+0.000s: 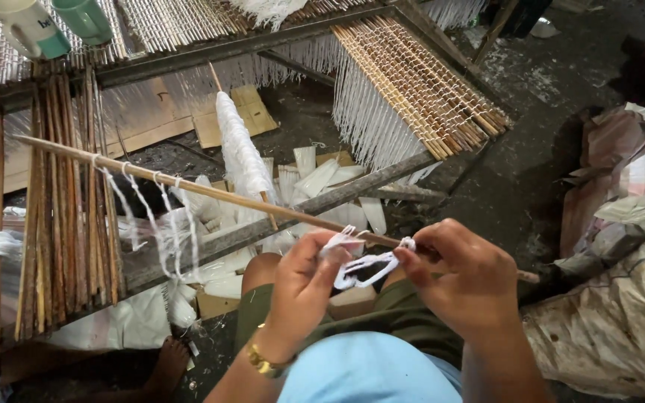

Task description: Tying white cotton wicks onto a thin wooden stick as part of candle production.

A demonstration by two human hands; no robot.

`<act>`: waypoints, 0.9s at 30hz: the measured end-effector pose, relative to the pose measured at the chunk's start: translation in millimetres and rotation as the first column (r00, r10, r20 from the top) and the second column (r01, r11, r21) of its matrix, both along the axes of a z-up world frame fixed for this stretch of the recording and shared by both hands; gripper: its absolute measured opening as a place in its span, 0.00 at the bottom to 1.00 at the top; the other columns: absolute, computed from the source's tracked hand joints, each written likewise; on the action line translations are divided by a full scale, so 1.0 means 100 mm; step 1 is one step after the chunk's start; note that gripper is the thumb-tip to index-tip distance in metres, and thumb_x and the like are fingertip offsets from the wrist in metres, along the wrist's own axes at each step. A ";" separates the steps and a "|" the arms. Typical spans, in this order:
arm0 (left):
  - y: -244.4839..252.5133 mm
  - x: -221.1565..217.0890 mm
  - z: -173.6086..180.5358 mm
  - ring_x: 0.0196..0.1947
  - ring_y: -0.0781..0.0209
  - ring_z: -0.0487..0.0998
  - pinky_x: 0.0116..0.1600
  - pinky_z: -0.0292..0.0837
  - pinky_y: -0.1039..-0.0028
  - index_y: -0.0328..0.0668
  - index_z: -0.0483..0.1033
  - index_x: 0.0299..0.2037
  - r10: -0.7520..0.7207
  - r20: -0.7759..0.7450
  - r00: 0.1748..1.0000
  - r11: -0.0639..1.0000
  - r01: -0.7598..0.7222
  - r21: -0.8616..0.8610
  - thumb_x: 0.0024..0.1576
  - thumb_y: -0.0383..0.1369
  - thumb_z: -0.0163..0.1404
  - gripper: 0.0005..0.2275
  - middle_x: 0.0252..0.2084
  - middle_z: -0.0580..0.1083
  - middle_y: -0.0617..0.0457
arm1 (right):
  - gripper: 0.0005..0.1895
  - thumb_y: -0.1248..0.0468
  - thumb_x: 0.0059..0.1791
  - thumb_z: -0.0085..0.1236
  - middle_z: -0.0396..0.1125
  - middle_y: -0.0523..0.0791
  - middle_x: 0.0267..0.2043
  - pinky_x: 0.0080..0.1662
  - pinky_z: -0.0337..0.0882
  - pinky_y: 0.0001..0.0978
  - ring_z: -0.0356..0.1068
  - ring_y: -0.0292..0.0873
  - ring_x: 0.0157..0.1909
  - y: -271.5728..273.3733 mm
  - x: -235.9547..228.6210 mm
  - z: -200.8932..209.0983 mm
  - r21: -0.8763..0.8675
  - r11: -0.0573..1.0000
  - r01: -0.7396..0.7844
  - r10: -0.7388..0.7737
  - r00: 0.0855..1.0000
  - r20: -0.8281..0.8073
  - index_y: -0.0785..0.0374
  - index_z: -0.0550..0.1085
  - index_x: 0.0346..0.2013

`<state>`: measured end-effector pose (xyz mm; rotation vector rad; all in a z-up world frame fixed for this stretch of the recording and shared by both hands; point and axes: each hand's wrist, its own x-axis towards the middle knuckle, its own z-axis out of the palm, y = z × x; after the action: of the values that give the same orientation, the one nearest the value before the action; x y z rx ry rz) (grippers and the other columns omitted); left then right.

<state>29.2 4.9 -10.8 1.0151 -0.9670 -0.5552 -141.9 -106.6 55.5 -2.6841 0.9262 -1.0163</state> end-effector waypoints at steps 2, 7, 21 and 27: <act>0.07 0.06 0.09 0.36 0.67 0.79 0.41 0.78 0.78 0.37 0.72 0.53 -0.089 -0.034 0.995 0.994 0.091 0.066 0.64 0.37 0.48 0.13 0.43 0.81 0.52 | 0.13 0.46 0.50 0.60 0.69 0.33 0.31 0.29 0.64 0.35 0.71 0.37 0.28 -0.03 -0.03 0.02 0.027 0.999 0.024 -0.023 0.999 -0.033 0.48 0.73 0.32; 0.02 0.24 -0.08 0.40 0.63 0.78 0.44 0.81 0.81 0.45 0.77 0.45 0.080 0.206 0.975 0.989 -0.052 -0.139 0.63 0.26 0.52 0.04 0.42 0.77 0.52 | 0.12 0.44 0.48 0.64 0.67 0.31 0.23 0.31 0.63 0.25 0.67 0.29 0.25 -0.05 -0.09 0.07 0.033 0.994 0.108 -0.108 0.994 0.009 0.44 0.77 0.30; -0.03 0.12 0.13 0.41 0.57 0.84 0.40 0.84 0.75 0.42 0.71 0.44 0.043 -0.209 0.977 0.988 -0.073 -0.139 0.64 0.25 0.50 0.03 0.41 0.80 0.49 | 0.05 0.54 0.51 0.59 0.70 0.32 0.27 0.30 0.63 0.26 0.66 0.32 0.25 -0.02 -0.12 0.21 0.036 0.999 -0.023 0.023 1.000 0.011 0.48 0.76 0.34; -0.09 0.16 0.02 0.44 0.59 0.80 0.52 0.79 0.73 0.38 0.72 0.47 -0.067 -0.347 0.936 0.952 -0.043 -0.302 0.65 0.24 0.48 0.04 0.41 0.77 0.50 | 0.07 0.51 0.50 0.57 0.70 0.32 0.26 0.30 0.64 0.26 0.67 0.32 0.24 -0.04 -0.12 0.21 0.105 0.994 -0.013 0.012 1.000 0.011 0.47 0.77 0.33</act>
<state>45.4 -3.7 -9.2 0.6041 -0.7092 -0.5554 -154.0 -110.1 76.5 -2.5931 0.9322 -0.9505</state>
